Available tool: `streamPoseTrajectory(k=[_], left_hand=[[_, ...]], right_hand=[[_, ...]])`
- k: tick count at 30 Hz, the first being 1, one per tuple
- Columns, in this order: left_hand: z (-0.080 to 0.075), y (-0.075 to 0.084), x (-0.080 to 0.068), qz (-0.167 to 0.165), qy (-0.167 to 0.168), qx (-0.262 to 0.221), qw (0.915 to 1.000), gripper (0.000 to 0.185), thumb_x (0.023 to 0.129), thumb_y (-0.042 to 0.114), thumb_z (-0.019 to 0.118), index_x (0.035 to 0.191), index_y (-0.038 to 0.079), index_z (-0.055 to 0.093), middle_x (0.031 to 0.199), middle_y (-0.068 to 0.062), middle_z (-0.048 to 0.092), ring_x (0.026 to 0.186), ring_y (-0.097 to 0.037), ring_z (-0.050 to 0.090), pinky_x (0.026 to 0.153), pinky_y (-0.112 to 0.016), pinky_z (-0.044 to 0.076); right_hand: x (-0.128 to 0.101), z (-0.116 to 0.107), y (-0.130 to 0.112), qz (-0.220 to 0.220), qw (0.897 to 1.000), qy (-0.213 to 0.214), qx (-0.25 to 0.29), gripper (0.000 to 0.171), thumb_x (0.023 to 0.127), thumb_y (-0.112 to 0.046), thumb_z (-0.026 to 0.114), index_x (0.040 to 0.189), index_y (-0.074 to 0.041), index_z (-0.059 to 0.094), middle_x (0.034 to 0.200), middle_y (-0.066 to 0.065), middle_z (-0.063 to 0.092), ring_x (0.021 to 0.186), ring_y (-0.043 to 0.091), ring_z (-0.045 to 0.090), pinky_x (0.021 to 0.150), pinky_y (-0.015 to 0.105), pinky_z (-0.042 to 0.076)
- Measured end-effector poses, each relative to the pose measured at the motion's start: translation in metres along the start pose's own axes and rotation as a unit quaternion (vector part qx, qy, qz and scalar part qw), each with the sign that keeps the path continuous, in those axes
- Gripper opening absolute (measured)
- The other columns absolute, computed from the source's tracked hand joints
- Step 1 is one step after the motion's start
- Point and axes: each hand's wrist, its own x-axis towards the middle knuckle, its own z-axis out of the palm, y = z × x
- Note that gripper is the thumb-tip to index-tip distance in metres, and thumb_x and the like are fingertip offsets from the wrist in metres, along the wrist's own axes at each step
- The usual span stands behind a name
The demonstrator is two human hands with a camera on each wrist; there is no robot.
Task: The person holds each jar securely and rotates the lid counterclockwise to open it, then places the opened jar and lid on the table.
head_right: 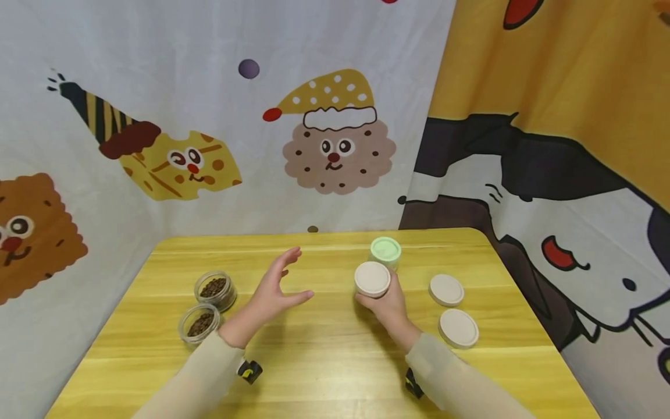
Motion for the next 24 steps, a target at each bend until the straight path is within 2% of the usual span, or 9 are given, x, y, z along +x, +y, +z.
streamPoseTrajectory(k=[7, 11, 14, 18, 24], left_hand=[[0.008, 0.003, 0.003, -0.001, -0.01, -0.004, 0.9999, 0.089, 0.076, 0.032, 0.08, 0.147, 0.03, 0.026, 0.148, 0.009, 0.034, 0.135, -0.015, 0.032, 0.111, -0.046, 0.03], [0.009, 0.002, 0.002, -0.003, -0.006, -0.011, 0.9999, 0.09, 0.075, 0.032, 0.08, 0.147, 0.032, 0.026, 0.147, 0.01, 0.035, 0.135, -0.014, 0.033, 0.11, -0.046, 0.03], [0.009, 0.001, 0.001, -0.007, -0.004, -0.014, 0.9999, 0.089, 0.075, 0.03, 0.08, 0.146, 0.032, 0.027, 0.146, 0.009, 0.036, 0.135, -0.016, 0.033, 0.11, -0.046, 0.03], [0.009, 0.0, -0.001, -0.008, -0.003, -0.011, 0.9999, 0.088, 0.076, 0.027, 0.08, 0.146, 0.03, 0.028, 0.146, 0.007, 0.037, 0.135, -0.018, 0.033, 0.11, -0.047, 0.03], [0.008, 0.0, 0.0, 0.004, 0.0, -0.007, 1.0, 0.089, 0.075, 0.029, 0.08, 0.147, 0.03, 0.028, 0.146, 0.005, 0.037, 0.135, -0.016, 0.034, 0.109, -0.046, 0.031]], right_hand=[[-0.001, 0.004, -0.019, -0.021, 0.999, -0.006, 0.038, 0.101, 0.064, -0.015, 0.087, 0.143, -0.006, 0.025, 0.138, 0.016, 0.041, 0.128, 0.031, 0.04, 0.109, 0.049, 0.03], [-0.01, 0.0, -0.044, -0.025, 0.996, -0.019, 0.078, 0.094, 0.069, -0.007, 0.083, 0.142, -0.003, 0.025, 0.139, 0.019, 0.04, 0.129, 0.031, 0.038, 0.11, 0.048, 0.028], [-0.011, -0.001, -0.052, -0.031, 0.992, -0.024, 0.118, 0.09, 0.069, -0.001, 0.081, 0.143, -0.005, 0.029, 0.139, 0.017, 0.041, 0.129, 0.028, 0.038, 0.11, 0.045, 0.027], [-0.006, 0.003, -0.041, -0.054, 0.988, -0.014, 0.145, 0.089, 0.067, -0.001, 0.083, 0.141, -0.01, 0.033, 0.136, 0.011, 0.044, 0.124, 0.021, 0.041, 0.107, 0.04, 0.03], [-0.009, 0.003, -0.045, -0.081, 0.989, -0.012, 0.123, 0.092, 0.065, -0.004, 0.085, 0.14, -0.011, 0.033, 0.134, 0.009, 0.045, 0.122, 0.02, 0.043, 0.106, 0.041, 0.031]])
